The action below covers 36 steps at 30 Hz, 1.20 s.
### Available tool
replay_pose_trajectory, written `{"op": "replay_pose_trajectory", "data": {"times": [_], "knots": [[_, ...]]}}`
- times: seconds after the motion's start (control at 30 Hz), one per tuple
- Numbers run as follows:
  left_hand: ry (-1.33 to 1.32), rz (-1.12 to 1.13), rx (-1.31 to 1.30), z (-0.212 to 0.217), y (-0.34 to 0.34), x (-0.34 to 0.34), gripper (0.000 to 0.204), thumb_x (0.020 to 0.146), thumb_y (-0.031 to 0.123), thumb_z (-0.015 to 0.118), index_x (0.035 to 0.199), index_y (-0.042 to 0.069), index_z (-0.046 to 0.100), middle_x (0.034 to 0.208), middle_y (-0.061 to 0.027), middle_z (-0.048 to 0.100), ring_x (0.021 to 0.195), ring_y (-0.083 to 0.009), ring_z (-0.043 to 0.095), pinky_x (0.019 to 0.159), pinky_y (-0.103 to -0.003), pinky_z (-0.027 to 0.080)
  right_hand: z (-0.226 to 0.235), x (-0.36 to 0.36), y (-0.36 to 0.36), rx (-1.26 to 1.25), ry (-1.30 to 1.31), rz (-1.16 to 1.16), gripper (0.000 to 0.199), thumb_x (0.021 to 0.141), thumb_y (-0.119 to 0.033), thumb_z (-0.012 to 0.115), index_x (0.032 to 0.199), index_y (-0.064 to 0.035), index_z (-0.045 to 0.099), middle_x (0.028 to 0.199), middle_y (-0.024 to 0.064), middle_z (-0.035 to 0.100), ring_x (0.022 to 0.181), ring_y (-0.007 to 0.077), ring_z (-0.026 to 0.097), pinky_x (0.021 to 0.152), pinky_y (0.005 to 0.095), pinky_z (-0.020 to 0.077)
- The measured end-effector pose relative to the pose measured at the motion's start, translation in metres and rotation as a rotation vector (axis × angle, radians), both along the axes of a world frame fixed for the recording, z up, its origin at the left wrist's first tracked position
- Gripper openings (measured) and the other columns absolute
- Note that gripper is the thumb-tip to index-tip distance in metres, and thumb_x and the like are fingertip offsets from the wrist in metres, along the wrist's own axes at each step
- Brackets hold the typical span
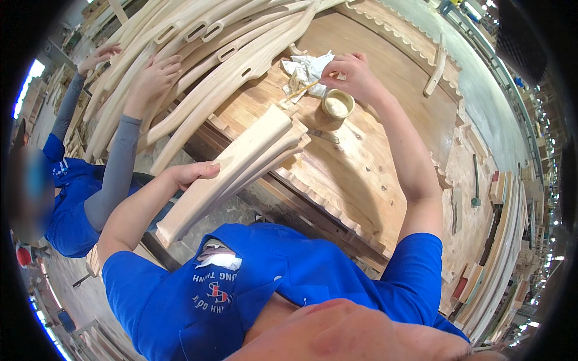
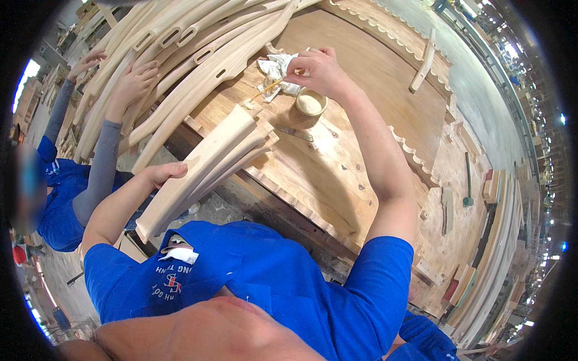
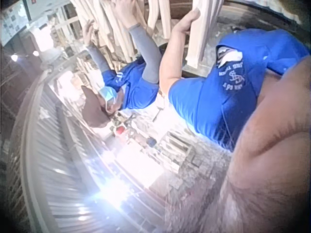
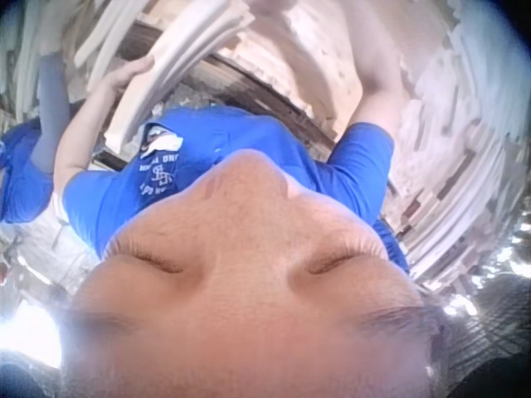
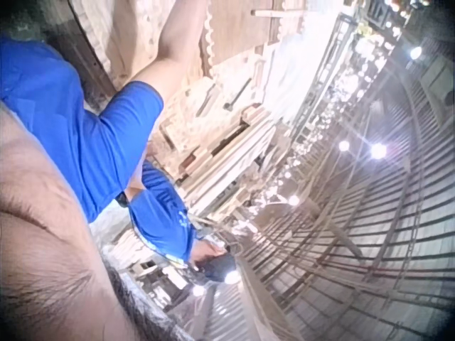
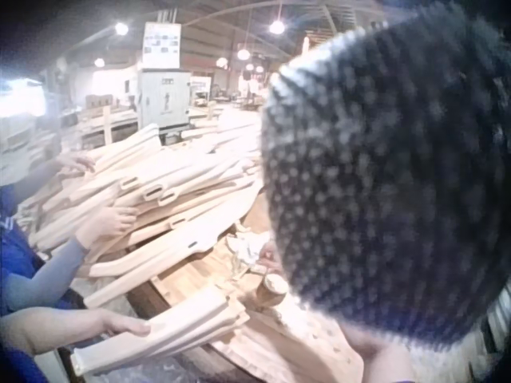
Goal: The person repeatedly picks up curved wooden pieces, applies a yellowish substance from a small container using a brush, and places the pieces back on the workbench. The process is repeated for multiple pieces in a workshop setting.
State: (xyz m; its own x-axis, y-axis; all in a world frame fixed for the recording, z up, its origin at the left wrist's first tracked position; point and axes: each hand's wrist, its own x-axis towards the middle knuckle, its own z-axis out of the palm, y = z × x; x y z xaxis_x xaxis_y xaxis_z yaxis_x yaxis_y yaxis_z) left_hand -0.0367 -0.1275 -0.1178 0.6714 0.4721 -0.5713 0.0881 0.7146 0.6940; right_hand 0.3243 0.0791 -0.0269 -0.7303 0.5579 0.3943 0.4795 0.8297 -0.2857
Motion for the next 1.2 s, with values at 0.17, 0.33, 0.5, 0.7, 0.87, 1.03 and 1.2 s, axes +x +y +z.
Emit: {"op": "replay_pose_trajectory", "data": {"times": [0.17,0.33,0.5,0.7,0.87,1.03,1.2], "knots": [[-0.035,-0.008,0.017,0.005,0.0,0.002,0.09,0.074,0.059,0.063,0.137,0.004,0.032,0.125,-0.0144,0.049,0.11,-0.0211,0.052,0.092,-0.035,0.044,-0.002,0.013,0.002,-0.123,-0.077,0.027,0.01,0.079,-0.022,0.067,0.079,-0.0134,0.064,0.078,-0.0015,0.057,0.08,0.0132,0.051,0.095,0.0356,0.024],[-0.014,-0.033,0.021,0.013,0.003,0.004,0.092,0.072,0.06,0.063,0.137,0.003,0.032,0.125,-0.0142,0.049,0.11,-0.0205,0.052,0.091,-0.034,0.043,-0.006,0.017,0.007,-0.119,-0.009,0.046,0.011,0.08,-0.023,0.066,0.079,-0.012,0.063,0.078,-0.0023,0.057,0.08,0.0134,0.05,0.097,0.0366,0.0235],[0.031,-0.006,0.014,0.011,0.001,0.001,0.093,0.071,0.059,0.065,0.138,0.004,0.032,0.126,-0.0141,0.049,0.111,-0.02,0.051,0.092,-0.033,0.043,-0.009,0.014,0.001,-0.176,-0.06,0.034,0.013,0.08,-0.025,0.066,0.078,-0.0119,0.063,0.075,-0.0025,0.055,0.079,0.0123,0.05,0.098,0.0359,0.0235],[-0.008,-0.008,-0.005,0.01,0.003,0.002,0.093,0.071,0.058,0.066,0.138,0.004,0.031,0.126,-0.0133,0.049,0.111,-0.0197,0.051,0.092,-0.033,0.043,0.0,0.037,-0.015,-0.23,-0.116,0.008,0.012,0.078,-0.023,0.067,0.077,-0.0119,0.062,0.074,-0.0017,0.054,0.078,0.0123,0.051,0.097,0.0344,0.0244],[-0.002,-0.007,-0.02,0.01,0.006,-0.001,0.091,0.071,0.056,0.067,0.137,0.004,0.032,0.124,-0.0123,0.05,0.109,-0.0189,0.052,0.09,-0.032,0.044,-0.02,0.035,-0.024,-0.098,-0.093,-0.004,0.013,0.079,-0.025,0.066,0.074,-0.0135,0.062,0.073,-0.0028,0.055,0.078,0.0126,0.053,0.095,0.0353,0.0266],[-0.023,-0.02,-0.046,0.007,0.007,-0.003,0.089,0.072,0.055,0.067,0.136,0.003,0.033,0.122,-0.0129,0.052,0.106,-0.0185,0.054,0.088,-0.031,0.045,-0.018,0.039,-0.022,-0.077,-0.11,-0.056,0.012,0.077,-0.021,0.069,0.076,-0.0123,0.062,0.074,-0.002,0.054,0.08,0.0142,0.051,0.09,0.0357,0.0276],[-0.009,-0.013,-0.054,0.007,0.006,-0.004,0.089,0.071,0.055,0.067,0.135,0.002,0.034,0.121,-0.0139,0.052,0.106,-0.019,0.054,0.087,-0.031,0.046,-0.029,0.034,-0.028,-0.008,-0.016,0.024,0.011,0.075,-0.02,0.071,0.075,-0.0125,0.063,0.073,-0.0018,0.053,0.078,0.0144,0.05,0.086,0.0349,0.0282]]}}
